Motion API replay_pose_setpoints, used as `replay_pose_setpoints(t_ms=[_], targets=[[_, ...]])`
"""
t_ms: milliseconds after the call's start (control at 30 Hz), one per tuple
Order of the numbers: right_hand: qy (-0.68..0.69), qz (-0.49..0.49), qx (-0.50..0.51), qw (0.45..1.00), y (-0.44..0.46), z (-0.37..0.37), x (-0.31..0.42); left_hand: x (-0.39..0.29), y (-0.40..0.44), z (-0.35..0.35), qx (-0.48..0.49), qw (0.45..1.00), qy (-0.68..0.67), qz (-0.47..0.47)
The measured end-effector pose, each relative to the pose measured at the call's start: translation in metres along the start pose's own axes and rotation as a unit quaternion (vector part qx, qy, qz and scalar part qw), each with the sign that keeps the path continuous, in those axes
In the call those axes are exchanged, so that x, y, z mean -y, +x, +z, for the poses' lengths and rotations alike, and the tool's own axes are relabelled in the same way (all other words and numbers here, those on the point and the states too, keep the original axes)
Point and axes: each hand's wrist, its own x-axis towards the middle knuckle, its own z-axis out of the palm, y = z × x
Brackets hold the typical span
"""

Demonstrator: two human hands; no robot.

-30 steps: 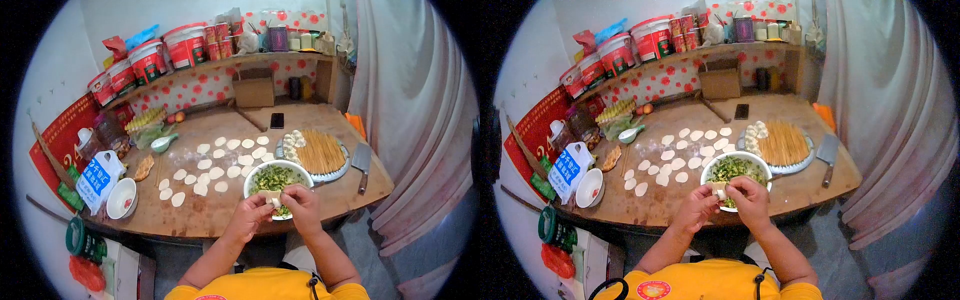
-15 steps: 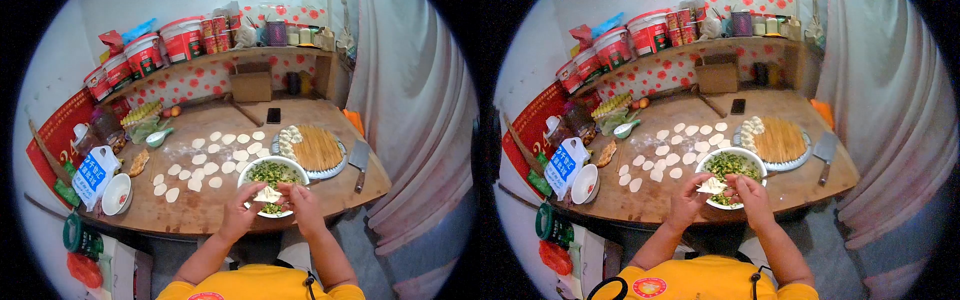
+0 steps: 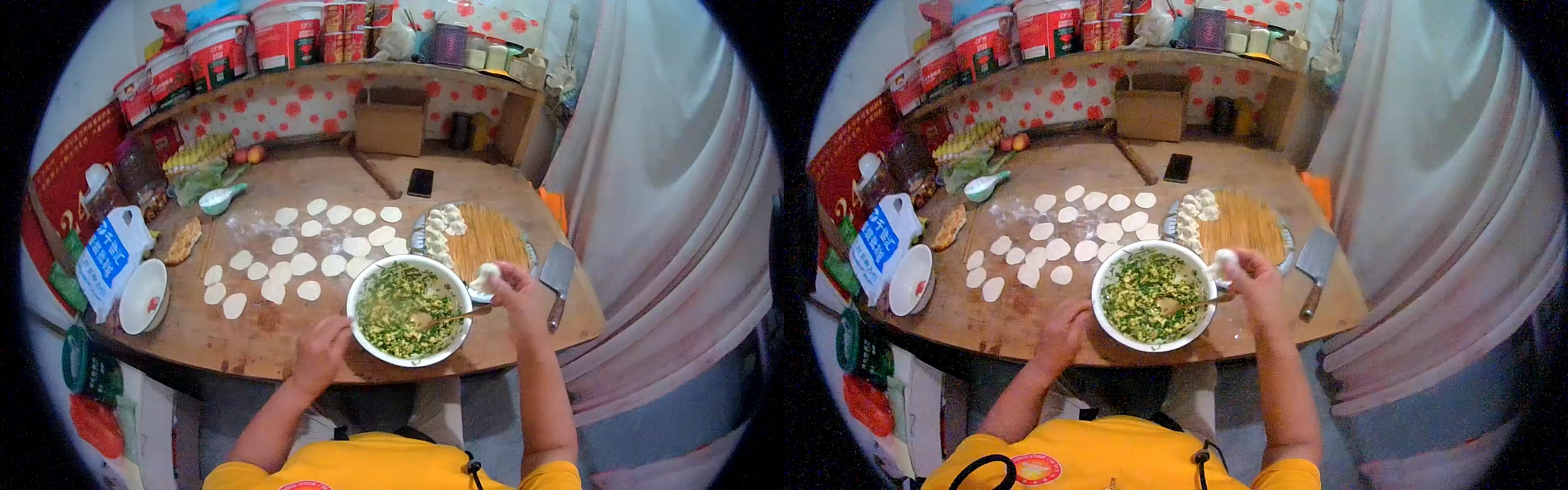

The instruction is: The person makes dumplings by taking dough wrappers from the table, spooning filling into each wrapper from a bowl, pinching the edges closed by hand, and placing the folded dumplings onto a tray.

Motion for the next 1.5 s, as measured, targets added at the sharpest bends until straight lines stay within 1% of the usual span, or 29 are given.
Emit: replay_pose_setpoints(t_ms=[67,167,233,267,300,333,367,433,500,567,633,700,767,833,900,967,1000,1067,1100,1133,1167,1200,1233,1300,1333,1400,1433,1467,1500], targets=[[-0.133,-0.042,-0.090,0.986,0.039,-0.030,-0.027,0.030,-0.022,-0.002,-0.028,0.997,0.053,-0.045],[-0.123,-0.010,-0.096,0.988,0.092,-0.057,-0.075,0.065,-0.052,0.004,-0.059,0.993,0.059,-0.087],[-0.164,0.007,-0.094,0.982,0.126,-0.056,-0.101,0.083,-0.067,0.012,-0.052,0.978,0.076,-0.188],[-0.168,-0.026,-0.089,0.981,0.144,-0.056,-0.119,0.085,-0.066,0.016,-0.055,0.977,0.071,-0.191],[-0.170,-0.057,-0.085,0.980,0.156,-0.054,-0.130,0.085,-0.064,0.016,-0.054,0.977,0.140,-0.149],[-0.160,-0.035,-0.079,0.983,0.163,-0.044,-0.125,0.082,-0.063,0.016,-0.051,0.971,0.209,-0.106],[-0.162,-0.036,-0.076,0.983,0.172,-0.038,-0.129,0.078,-0.060,0.015,-0.053,0.970,0.208,-0.109],[-0.168,-0.035,-0.063,0.983,0.190,-0.031,-0.140,0.070,-0.053,0.014,-0.050,0.970,0.221,-0.083],[-0.167,-0.028,-0.057,0.984,0.200,-0.029,-0.155,0.074,-0.055,0.017,-0.058,0.969,0.226,-0.074],[-0.279,-0.067,-0.083,0.954,0.199,-0.023,-0.152,0.079,-0.057,0.021,-0.068,0.969,0.229,-0.065],[-0.298,-0.066,-0.078,0.949,0.189,-0.015,-0.137,0.080,-0.062,0.024,-0.073,0.969,0.217,-0.093],[-0.317,-0.065,-0.071,0.944,0.187,-0.014,-0.139,0.074,-0.060,0.022,-0.067,0.969,0.214,-0.104],[-0.215,-0.088,-0.099,0.968,0.192,-0.016,-0.146,0.071,-0.056,0.021,-0.069,0.969,0.211,-0.109],[-0.188,-0.111,-0.112,0.970,0.188,-0.020,-0.141,0.071,-0.056,0.019,-0.063,0.962,0.254,-0.072],[-0.161,-0.134,-0.125,0.970,0.178,-0.029,-0.133,0.073,-0.059,0.020,-0.066,0.964,0.245,-0.081],[-0.151,-0.062,-0.138,0.977,0.161,-0.040,-0.124,0.075,-0.062,0.022,-0.072,0.965,0.236,-0.091],[-0.152,-0.065,-0.135,0.977,0.152,-0.045,-0.119,0.075,-0.061,0.022,-0.072,0.965,0.239,-0.086],[-0.025,0.034,-0.124,0.991,0.130,-0.053,-0.106,0.073,-0.059,0.020,-0.077,0.965,0.240,-0.078],[-0.026,0.031,-0.124,0.992,0.118,-0.054,-0.100,0.071,-0.056,0.018,-0.074,0.968,0.226,-0.081],[0.120,0.043,-0.088,0.988,0.105,-0.055,-0.091,0.068,-0.056,0.017,-0.070,0.971,0.211,-0.083],[0.262,0.054,-0.051,0.962,0.093,-0.057,-0.079,0.068,-0.058,0.017,-0.072,0.972,0.208,-0.079],[0.305,0.046,0.003,0.951,0.080,-0.057,-0.066,0.071,-0.060,0.017,-0.058,0.971,0.212,-0.094],[0.302,0.036,-0.002,0.953,0.067,-0.051,-0.049,0.074,-0.059,0.019,-0.046,0.970,0.215,-0.106],[0.402,0.020,0.086,0.911,0.040,-0.030,-0.014,0.076,-0.060,0.019,-0.055,0.972,0.208,-0.090],[0.400,0.012,0.086,0.912,0.025,-0.019,0.001,0.075,-0.060,0.019,-0.065,0.972,0.208,-0.082],[0.407,-0.003,0.158,0.900,-0.003,0.007,0.027,0.073,-0.058,0.018,-0.080,0.974,0.202,-0.064],[0.406,-0.008,0.164,0.899,-0.014,0.020,0.037,0.073,-0.058,0.017,-0.090,0.974,0.200,-0.054],[0.399,-0.008,0.199,0.895,-0.025,0.031,0.044,0.075,-0.060,0.018,-0.096,0.973,0.202,-0.054],[0.392,-0.007,0.234,0.890,-0.038,0.043,0.052,0.078,-0.063,0.021,-0.079,0.973,0.205,-0.068]])
